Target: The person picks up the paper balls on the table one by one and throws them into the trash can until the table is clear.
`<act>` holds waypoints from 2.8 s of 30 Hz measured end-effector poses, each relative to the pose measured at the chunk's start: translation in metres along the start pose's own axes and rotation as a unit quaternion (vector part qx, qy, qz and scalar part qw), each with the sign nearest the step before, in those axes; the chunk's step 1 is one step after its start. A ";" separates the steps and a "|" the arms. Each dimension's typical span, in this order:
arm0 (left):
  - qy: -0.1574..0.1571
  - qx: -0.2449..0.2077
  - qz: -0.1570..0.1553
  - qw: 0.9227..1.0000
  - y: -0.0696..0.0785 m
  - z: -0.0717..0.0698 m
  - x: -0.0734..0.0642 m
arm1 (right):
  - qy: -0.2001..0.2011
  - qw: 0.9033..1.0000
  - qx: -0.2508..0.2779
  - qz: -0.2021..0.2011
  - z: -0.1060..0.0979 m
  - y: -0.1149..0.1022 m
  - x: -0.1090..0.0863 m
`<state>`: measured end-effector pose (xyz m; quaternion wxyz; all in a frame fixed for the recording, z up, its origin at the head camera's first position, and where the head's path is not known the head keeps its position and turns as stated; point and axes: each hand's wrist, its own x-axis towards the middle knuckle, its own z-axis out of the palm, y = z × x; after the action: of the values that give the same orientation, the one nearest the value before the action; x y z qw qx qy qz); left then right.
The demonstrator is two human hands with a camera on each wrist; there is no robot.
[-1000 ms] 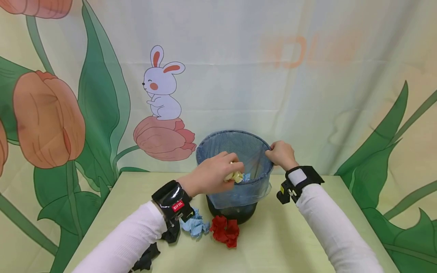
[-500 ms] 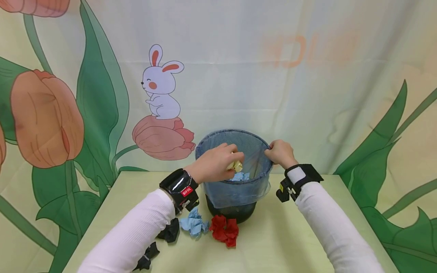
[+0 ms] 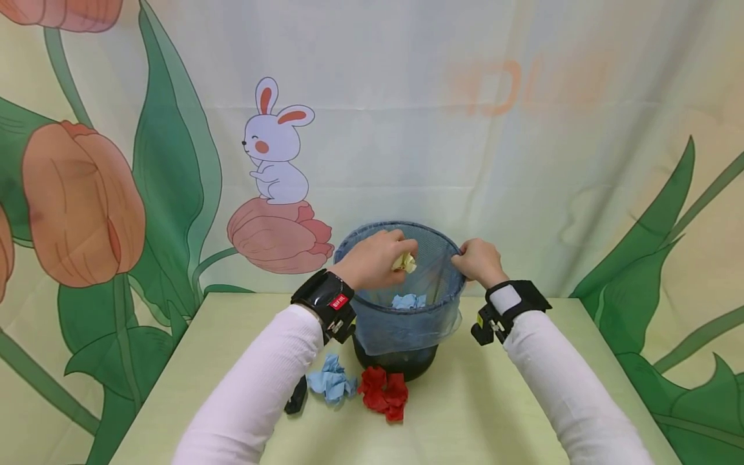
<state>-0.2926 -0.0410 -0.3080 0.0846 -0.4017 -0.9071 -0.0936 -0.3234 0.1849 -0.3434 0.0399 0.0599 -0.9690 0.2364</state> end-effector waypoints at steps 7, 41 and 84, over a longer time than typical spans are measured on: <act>-0.011 0.006 -0.020 1.000 -0.005 -0.001 0.005 | 0.001 1.000 0.004 -0.004 0.001 0.002 0.001; -0.042 0.015 -0.081 0.996 -0.009 -0.004 0.002 | 0.008 1.000 0.004 0.003 0.004 0.003 0.003; 0.090 0.060 0.148 0.983 0.043 0.016 -0.049 | 0.009 1.000 0.003 0.001 0.003 0.003 0.000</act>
<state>-0.2291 -0.0442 -0.3302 0.2029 -0.5157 -0.8301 -0.0613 -0.3243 0.1860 -0.3467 0.0484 0.0566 -0.9680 0.2395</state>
